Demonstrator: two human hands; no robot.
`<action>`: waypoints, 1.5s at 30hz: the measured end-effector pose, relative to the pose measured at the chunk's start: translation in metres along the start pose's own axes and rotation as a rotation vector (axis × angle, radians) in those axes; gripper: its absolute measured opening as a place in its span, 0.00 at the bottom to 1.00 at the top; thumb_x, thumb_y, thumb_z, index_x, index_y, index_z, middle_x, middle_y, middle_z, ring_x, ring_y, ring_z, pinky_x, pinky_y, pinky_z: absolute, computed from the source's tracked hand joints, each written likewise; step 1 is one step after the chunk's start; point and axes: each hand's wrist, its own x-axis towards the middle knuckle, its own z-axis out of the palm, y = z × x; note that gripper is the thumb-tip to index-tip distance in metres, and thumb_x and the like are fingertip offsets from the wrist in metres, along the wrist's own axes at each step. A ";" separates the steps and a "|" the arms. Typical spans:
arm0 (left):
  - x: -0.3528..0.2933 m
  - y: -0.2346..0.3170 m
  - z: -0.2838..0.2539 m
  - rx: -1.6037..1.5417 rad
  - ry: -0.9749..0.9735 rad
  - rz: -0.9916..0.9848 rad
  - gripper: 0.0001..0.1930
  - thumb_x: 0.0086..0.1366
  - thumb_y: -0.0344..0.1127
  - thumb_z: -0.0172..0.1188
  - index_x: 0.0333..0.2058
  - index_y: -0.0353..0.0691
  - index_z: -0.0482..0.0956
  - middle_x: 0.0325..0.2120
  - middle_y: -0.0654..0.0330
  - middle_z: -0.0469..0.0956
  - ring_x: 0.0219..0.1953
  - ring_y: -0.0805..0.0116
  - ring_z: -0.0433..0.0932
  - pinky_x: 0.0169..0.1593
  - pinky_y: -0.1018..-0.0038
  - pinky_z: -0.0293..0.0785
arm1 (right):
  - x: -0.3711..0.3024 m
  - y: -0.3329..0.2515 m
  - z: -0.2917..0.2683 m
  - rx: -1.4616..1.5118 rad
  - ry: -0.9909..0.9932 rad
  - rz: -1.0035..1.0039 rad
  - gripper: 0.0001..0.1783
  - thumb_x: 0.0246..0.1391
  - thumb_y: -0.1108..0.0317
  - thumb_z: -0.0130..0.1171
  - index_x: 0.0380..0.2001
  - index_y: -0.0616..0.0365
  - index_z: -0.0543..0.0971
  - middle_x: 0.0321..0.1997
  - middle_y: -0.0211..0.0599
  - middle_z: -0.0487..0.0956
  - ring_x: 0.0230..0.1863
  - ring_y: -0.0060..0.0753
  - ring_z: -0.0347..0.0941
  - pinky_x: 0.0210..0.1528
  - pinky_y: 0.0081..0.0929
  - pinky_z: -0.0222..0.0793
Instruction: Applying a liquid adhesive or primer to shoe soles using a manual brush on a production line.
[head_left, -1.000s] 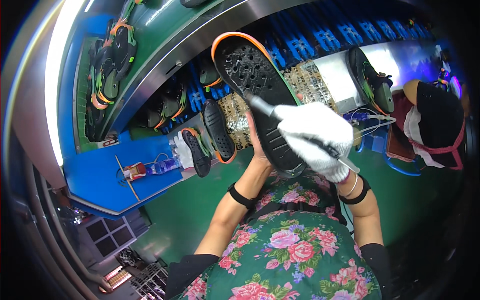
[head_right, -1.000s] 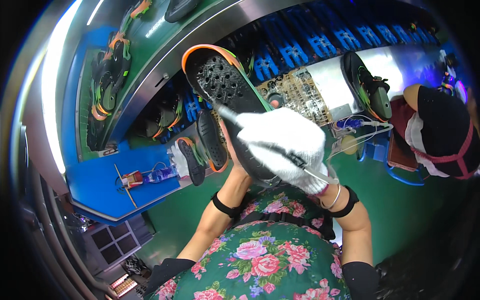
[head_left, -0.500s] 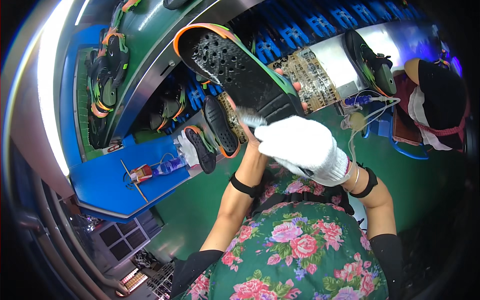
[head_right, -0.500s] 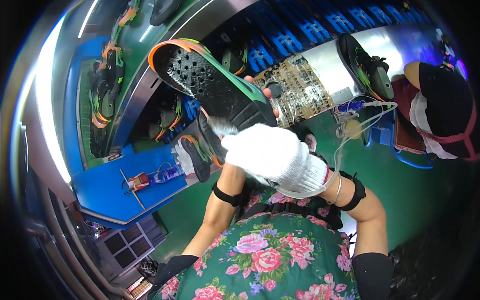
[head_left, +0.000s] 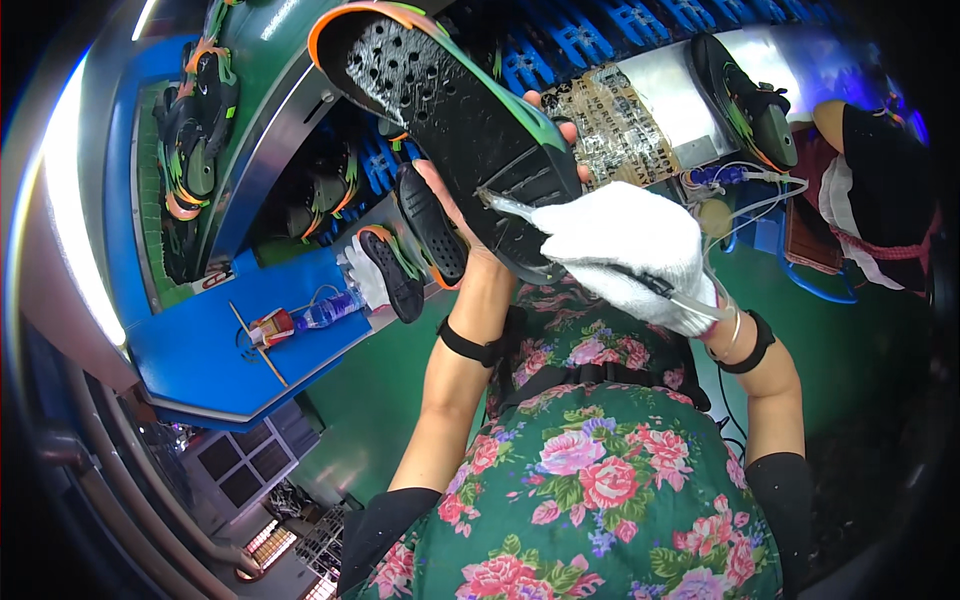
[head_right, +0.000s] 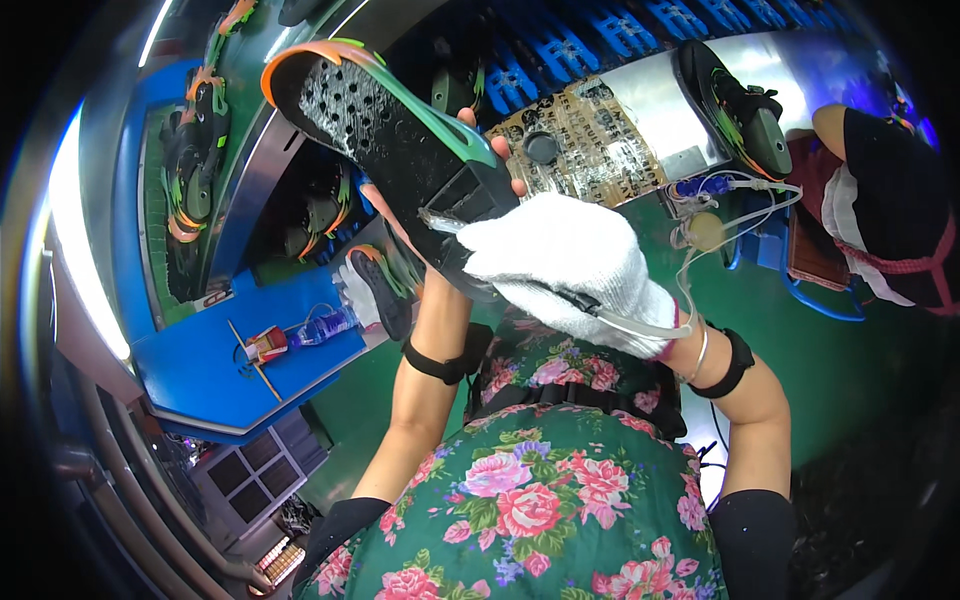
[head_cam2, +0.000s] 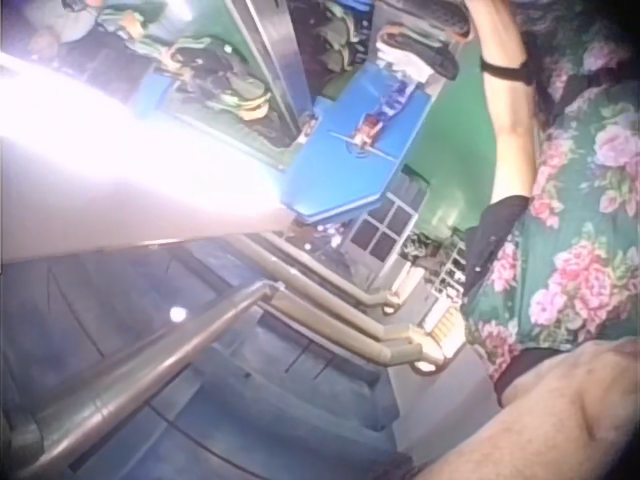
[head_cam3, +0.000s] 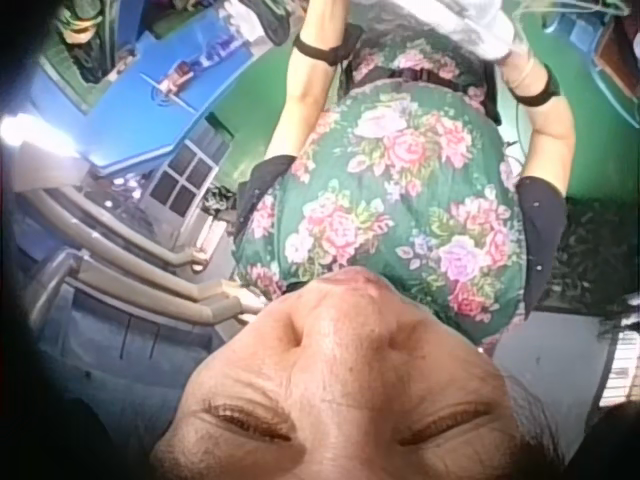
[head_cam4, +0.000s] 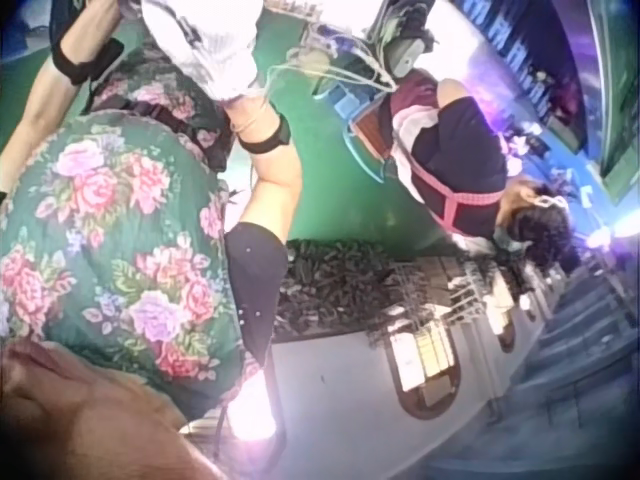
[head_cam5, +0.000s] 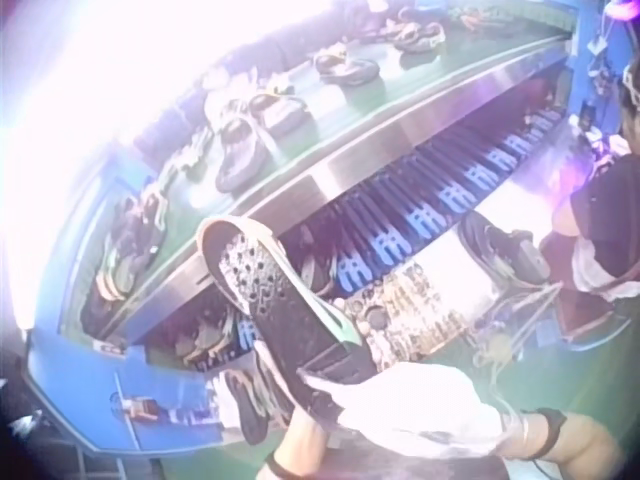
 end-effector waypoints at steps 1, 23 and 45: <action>0.000 -0.002 0.002 0.070 0.076 0.024 0.60 0.60 0.84 0.50 0.75 0.39 0.55 0.68 0.40 0.66 0.63 0.38 0.72 0.57 0.34 0.78 | -0.002 0.001 0.001 -0.055 0.003 -0.017 0.17 0.50 0.73 0.73 0.46 0.53 0.88 0.49 0.39 0.88 0.47 0.43 0.85 0.49 0.36 0.81; 0.001 0.044 -0.007 0.129 0.168 -0.291 0.62 0.59 0.76 0.60 0.76 0.33 0.49 0.69 0.28 0.56 0.61 0.31 0.74 0.59 0.44 0.81 | -0.014 0.000 0.025 -0.032 -0.235 -0.091 0.20 0.50 0.74 0.71 0.49 0.57 0.86 0.50 0.43 0.87 0.46 0.44 0.85 0.48 0.35 0.82; -0.021 0.044 0.003 0.110 0.199 -0.318 0.45 0.73 0.67 0.45 0.75 0.37 0.55 0.70 0.37 0.63 0.67 0.37 0.70 0.71 0.39 0.64 | -0.008 0.009 0.026 0.530 0.106 0.374 0.06 0.55 0.74 0.72 0.37 0.58 0.90 0.45 0.37 0.90 0.45 0.32 0.86 0.49 0.31 0.80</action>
